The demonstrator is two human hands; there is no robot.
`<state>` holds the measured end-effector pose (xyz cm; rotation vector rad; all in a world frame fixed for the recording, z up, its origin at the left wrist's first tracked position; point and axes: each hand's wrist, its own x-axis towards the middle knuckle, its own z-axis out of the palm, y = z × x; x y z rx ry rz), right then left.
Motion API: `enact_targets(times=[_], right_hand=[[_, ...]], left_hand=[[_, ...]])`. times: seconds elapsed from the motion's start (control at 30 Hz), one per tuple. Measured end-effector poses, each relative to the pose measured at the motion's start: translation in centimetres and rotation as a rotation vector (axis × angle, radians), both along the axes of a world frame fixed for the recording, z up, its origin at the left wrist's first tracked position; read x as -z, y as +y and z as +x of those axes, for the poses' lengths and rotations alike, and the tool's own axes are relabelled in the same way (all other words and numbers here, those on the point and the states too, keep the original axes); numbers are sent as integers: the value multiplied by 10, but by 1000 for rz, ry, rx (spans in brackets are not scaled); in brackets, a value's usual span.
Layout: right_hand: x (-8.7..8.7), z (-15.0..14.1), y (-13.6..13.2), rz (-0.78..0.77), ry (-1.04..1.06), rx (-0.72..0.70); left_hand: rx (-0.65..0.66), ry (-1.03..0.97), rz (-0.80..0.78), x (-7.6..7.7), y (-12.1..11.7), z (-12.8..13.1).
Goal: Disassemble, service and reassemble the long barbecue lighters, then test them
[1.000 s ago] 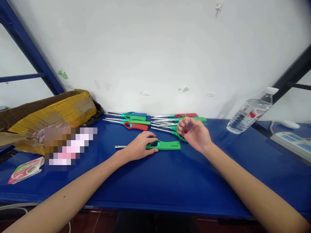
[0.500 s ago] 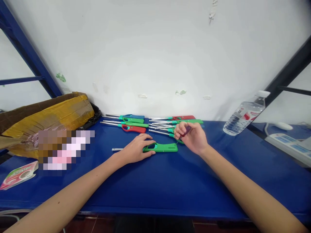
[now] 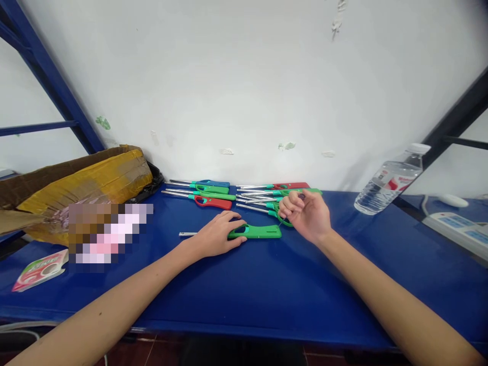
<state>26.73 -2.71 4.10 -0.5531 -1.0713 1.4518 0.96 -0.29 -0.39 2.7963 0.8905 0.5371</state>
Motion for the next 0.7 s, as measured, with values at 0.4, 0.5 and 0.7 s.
enact_targets(times=[0.4, 0.5, 0.7], right_hand=[[-1, 4, 4, -30, -35, 49], [-1, 1, 1, -36, -40, 16], [1, 0, -2, 48, -35, 17]], left_hand=[[-15, 25, 2, -1, -2, 0], [-10, 23, 8, -2, -3, 0], [-12, 34, 13, -2, -2, 0]])
